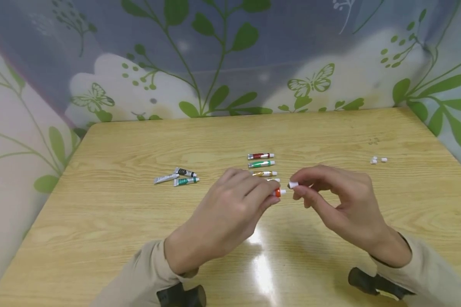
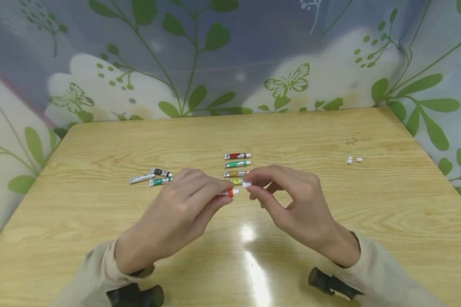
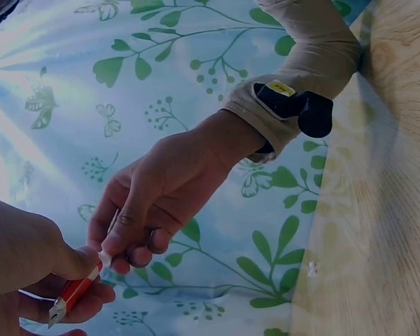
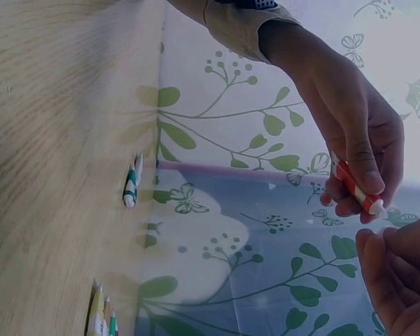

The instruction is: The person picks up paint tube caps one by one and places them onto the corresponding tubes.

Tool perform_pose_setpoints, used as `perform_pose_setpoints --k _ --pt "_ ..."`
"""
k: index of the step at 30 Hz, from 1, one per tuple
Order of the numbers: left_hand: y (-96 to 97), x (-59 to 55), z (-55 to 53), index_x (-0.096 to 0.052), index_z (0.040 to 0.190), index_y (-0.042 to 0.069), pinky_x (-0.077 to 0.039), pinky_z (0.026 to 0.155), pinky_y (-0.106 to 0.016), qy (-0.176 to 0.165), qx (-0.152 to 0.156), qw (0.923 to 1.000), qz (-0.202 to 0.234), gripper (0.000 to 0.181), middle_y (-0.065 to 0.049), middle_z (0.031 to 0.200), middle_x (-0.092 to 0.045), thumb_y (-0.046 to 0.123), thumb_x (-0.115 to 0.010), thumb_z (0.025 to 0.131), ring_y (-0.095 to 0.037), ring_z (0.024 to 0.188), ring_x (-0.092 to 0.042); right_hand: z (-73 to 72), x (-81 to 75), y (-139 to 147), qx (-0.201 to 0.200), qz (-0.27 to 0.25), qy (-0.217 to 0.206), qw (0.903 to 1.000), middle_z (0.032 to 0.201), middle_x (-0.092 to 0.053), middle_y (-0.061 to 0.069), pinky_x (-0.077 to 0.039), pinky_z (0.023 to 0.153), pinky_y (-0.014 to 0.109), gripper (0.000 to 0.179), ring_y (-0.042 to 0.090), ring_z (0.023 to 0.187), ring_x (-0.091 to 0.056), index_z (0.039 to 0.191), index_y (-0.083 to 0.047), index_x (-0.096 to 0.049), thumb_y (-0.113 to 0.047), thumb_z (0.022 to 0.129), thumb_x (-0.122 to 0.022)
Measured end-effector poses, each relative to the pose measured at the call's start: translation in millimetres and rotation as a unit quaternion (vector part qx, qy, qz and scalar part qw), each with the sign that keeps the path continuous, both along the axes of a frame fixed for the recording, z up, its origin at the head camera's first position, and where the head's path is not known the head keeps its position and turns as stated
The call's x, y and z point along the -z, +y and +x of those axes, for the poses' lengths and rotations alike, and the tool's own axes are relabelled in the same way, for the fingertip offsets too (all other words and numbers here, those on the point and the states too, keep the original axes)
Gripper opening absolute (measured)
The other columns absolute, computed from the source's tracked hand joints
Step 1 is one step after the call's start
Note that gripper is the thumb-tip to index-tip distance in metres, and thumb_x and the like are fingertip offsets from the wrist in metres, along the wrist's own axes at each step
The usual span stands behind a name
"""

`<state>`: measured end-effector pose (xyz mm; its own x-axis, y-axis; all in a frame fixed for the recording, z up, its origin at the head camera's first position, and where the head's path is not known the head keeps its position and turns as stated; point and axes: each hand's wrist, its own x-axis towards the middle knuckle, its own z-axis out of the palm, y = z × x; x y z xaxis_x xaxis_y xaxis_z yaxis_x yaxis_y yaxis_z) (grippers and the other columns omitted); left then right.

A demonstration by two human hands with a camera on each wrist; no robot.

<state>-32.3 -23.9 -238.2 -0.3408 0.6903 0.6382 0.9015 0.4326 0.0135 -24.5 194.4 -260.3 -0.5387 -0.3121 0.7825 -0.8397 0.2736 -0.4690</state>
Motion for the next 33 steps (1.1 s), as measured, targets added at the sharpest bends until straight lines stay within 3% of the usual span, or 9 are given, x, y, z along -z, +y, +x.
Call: perform_pose_setpoints --k 8,33 --pt "2.7 1.7 0.7 -0.07 0.103 0.003 -0.049 0.085 -0.03 0.0 -0.007 1.0 -0.002 0.017 -0.001 0.092 -0.07 0.017 -0.065 0.093 -0.018 0.089 -0.066 0.2 2.5 -3.4 -0.051 -0.044 -0.015 0.9976 0.084 -0.067 0.014 -0.051 0.057 0.016 0.024 0.008 0.07 -0.063 0.094 0.012 -0.065 -0.012 0.094 -0.063" --pt "1.2 3.5 1.0 -0.07 0.1 0.004 -0.05 0.084 -0.031 -0.01 -0.014 0.9997 0.017 0.016 -0.002 0.094 -0.071 0.018 -0.065 0.094 -0.018 0.089 -0.066 0.8 4.9 -6.8 -0.083 -0.059 -0.033 0.9942 0.081 -0.067 0.011 -0.051 0.056 0.017 0.022 0.006 0.069 -0.063 0.095 0.013 -0.064 -0.009 0.093 -0.064"
